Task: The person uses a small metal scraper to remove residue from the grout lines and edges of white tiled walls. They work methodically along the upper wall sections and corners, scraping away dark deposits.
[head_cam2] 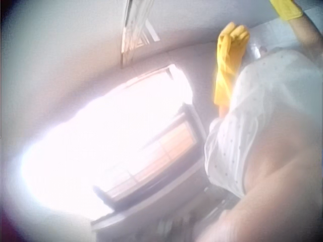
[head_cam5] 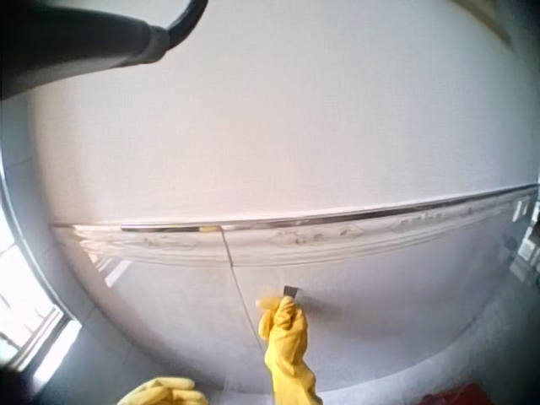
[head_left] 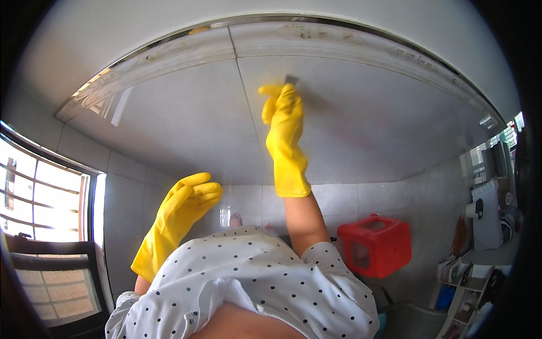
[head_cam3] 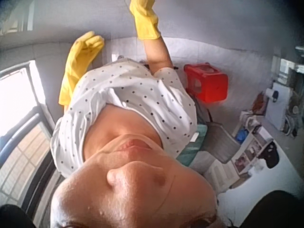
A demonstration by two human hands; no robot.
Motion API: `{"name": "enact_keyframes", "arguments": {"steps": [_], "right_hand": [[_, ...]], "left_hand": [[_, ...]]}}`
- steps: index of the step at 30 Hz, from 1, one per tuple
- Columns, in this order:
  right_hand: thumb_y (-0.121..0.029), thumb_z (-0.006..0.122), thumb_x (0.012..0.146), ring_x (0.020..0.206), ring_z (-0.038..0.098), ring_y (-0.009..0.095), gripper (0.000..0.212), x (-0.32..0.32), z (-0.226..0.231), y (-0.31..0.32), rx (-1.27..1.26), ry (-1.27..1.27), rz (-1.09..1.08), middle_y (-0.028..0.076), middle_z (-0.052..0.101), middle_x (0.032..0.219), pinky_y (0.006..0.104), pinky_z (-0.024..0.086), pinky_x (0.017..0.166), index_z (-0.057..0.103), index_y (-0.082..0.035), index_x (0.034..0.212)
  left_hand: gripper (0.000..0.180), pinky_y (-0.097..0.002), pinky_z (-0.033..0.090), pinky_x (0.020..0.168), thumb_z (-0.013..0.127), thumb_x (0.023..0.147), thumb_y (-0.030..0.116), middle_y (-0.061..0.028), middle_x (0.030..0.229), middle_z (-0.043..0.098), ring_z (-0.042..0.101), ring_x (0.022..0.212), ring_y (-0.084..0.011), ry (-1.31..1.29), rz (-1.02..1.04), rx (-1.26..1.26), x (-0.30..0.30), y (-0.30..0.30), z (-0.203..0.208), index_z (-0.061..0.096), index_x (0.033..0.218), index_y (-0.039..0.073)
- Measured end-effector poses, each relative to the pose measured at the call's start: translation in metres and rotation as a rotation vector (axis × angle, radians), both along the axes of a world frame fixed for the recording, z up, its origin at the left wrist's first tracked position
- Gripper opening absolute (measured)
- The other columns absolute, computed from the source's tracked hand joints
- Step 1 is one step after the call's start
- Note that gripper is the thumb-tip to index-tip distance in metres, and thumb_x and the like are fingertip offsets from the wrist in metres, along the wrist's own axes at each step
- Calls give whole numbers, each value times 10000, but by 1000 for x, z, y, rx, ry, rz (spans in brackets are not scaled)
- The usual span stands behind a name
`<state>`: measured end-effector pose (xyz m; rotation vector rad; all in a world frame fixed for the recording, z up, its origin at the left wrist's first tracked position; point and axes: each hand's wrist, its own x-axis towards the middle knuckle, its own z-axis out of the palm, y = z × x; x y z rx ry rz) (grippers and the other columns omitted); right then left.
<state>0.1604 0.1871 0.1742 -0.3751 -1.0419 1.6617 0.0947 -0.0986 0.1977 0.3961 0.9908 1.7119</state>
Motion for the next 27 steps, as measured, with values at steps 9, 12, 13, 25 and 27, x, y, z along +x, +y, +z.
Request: {"name": "enact_keyframes", "arguments": {"steps": [9,12,13,25,27], "right_hand": [[-422,388,1120,473,443,103,513,11,9,-2,-68,-47,-8,48,610,637,262,346,462,653,-12,962],[-324,422,1105,467,456,113,380,4,9,-4,-212,92,-21,123,725,866,270,348,451,606,-25,958],[-306,431,1100,465,457,114,356,3,12,-5,-228,125,-24,135,737,907,271,347,449,596,-27,954],[-433,432,1098,439,405,105,486,21,49,22,-305,182,-70,17,581,611,239,287,431,648,-26,942],[-375,467,1038,451,378,97,392,28,56,27,-383,189,-31,-7,533,622,240,248,431,657,-46,946]], "left_hand": [[416,-500,420,1140,548,1068,247,-235,1302,649,623,1228,-358,-32,-10,37,1,-1,-5,536,1398,-6],[413,-500,416,1141,549,1068,246,-235,1302,649,621,1227,-356,-23,-27,28,1,3,-1,539,1397,-3],[413,-500,414,1142,549,1068,248,-234,1303,649,621,1226,-354,-17,-29,23,2,3,-1,540,1397,-1],[458,-504,381,1131,599,1038,321,-230,1262,647,578,1175,-346,-16,34,31,7,-9,-8,584,1375,12],[460,-497,383,1131,603,1037,323,-222,1249,648,580,1178,-341,-26,36,18,9,-10,-7,586,1374,10]]}}
